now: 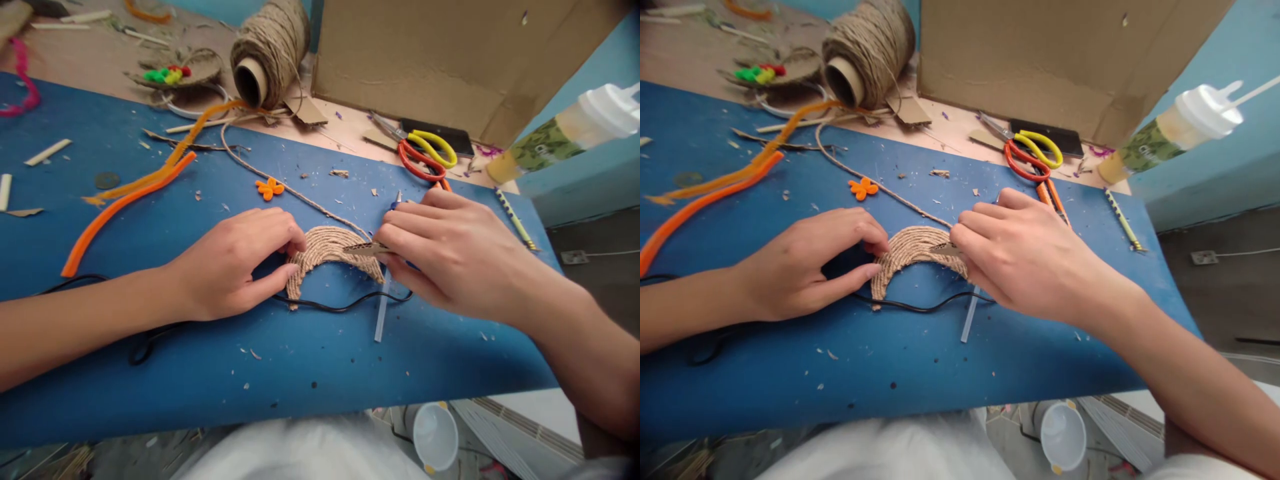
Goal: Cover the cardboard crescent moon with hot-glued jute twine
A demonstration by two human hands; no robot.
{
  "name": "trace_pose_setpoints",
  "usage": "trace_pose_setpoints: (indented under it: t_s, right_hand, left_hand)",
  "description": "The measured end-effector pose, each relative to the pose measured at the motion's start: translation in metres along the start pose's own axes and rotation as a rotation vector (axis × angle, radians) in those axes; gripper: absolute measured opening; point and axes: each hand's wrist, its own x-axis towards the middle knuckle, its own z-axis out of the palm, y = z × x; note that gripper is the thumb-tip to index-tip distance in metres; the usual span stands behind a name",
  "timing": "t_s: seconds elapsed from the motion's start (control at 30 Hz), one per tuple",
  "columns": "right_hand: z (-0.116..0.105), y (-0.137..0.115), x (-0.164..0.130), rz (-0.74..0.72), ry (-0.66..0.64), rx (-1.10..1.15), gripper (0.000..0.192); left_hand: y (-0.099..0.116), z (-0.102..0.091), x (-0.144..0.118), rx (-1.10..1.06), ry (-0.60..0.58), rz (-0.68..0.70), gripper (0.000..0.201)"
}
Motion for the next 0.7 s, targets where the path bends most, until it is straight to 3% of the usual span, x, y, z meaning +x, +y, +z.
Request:
trace_pose_setpoints:
  t_s: [0.37,0.7]
  right_hand:
    - [0.008,-0.004,0.002,-0.048,-0.058,-0.021,0.033]
    - [-0.004,-0.010,0.011,-0.113,-0.121,-0.159,0.030]
  left_hand:
    - [0.003,-0.003,0.001,0.017,0.012,0.043,0.007]
    - [0.002,-0.003,0.000,0.022,0.009,0.037,0.007]
